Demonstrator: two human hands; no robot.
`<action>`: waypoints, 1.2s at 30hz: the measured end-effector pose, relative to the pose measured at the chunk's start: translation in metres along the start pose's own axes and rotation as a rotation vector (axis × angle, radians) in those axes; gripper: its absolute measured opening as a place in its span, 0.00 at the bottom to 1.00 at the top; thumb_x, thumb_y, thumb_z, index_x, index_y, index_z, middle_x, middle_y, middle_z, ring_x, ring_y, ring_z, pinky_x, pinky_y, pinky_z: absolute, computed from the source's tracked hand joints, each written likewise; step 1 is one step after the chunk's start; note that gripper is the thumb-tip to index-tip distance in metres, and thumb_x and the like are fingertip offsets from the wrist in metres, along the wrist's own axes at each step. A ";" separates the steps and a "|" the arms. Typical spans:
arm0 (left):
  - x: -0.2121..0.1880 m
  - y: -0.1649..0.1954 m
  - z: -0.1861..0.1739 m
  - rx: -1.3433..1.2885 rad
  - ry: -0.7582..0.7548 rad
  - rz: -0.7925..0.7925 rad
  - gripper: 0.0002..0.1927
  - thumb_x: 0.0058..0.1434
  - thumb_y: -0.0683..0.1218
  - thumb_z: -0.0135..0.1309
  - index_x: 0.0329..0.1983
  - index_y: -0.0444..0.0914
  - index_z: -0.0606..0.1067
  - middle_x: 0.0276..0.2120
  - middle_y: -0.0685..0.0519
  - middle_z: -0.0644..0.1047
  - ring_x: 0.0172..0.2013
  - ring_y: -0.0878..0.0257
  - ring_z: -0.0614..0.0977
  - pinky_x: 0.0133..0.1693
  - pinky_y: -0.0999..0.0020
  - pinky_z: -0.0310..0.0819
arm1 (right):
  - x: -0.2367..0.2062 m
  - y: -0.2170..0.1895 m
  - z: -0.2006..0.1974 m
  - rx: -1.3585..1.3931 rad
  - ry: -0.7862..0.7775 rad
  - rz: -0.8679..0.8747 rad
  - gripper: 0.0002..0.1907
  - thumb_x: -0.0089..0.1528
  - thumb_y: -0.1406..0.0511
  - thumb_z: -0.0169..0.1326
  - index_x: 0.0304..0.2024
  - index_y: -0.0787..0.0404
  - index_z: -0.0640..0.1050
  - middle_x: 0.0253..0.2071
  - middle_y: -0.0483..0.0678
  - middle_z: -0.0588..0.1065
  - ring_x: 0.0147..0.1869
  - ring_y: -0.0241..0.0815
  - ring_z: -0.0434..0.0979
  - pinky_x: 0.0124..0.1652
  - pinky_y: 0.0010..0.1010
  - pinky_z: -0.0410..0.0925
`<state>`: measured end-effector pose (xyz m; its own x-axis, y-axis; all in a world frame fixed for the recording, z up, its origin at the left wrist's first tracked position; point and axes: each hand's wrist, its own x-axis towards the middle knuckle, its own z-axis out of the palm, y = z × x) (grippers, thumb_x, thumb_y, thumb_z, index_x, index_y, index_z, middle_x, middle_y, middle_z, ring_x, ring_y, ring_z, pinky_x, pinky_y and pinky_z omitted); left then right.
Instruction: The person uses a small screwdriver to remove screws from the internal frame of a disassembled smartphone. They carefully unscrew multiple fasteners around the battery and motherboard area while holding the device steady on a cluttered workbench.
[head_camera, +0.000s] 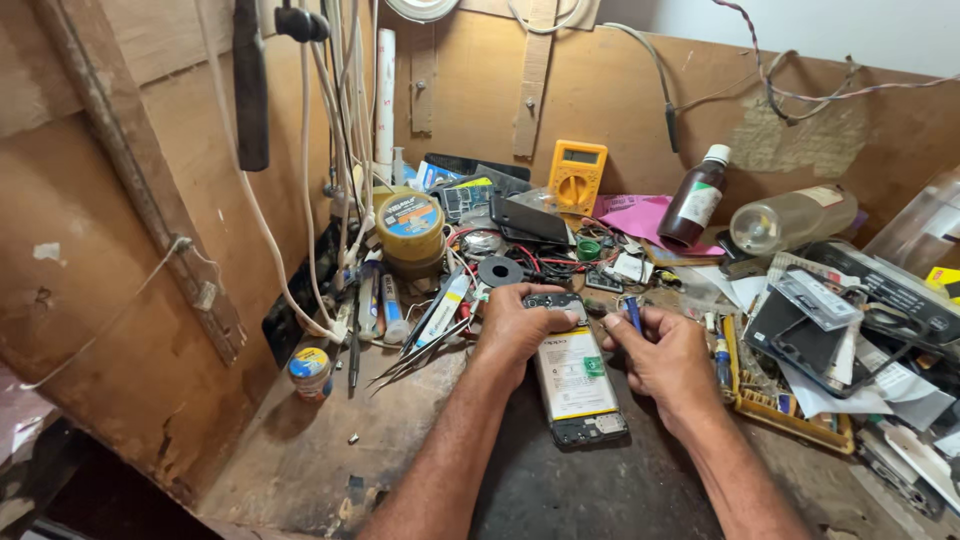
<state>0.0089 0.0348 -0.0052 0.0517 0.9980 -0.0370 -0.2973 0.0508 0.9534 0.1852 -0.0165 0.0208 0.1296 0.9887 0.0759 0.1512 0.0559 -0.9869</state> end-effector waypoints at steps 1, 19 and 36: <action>0.000 -0.001 -0.001 -0.016 -0.005 0.008 0.23 0.44 0.34 0.66 0.46 0.30 0.80 0.34 0.43 0.84 0.31 0.58 0.87 0.34 0.64 0.84 | 0.000 0.000 0.000 0.057 0.003 0.022 0.11 0.63 0.64 0.59 0.32 0.67 0.81 0.20 0.42 0.74 0.16 0.26 0.57 0.15 0.22 0.49; -0.042 0.100 0.035 0.767 0.057 0.794 0.16 0.55 0.34 0.57 0.46 0.36 0.76 0.32 0.37 0.81 0.39 0.43 0.85 0.39 0.52 0.79 | 0.000 0.005 0.015 -0.005 0.378 -0.208 0.20 0.66 0.56 0.59 0.27 0.65 0.80 0.17 0.43 0.72 0.17 0.29 0.63 0.18 0.26 0.55; -0.037 0.079 0.042 0.909 -0.029 0.780 0.12 0.55 0.39 0.60 0.43 0.33 0.75 0.32 0.34 0.80 0.39 0.37 0.82 0.40 0.45 0.77 | 0.006 0.011 0.010 0.073 0.462 -0.236 0.16 0.66 0.60 0.59 0.29 0.65 0.80 0.21 0.43 0.76 0.18 0.27 0.65 0.19 0.23 0.59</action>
<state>0.0238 0.0005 0.0839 0.1819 0.7462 0.6403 0.5237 -0.6247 0.5792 0.1782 -0.0082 0.0094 0.5213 0.7845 0.3359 0.1616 0.2958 -0.9415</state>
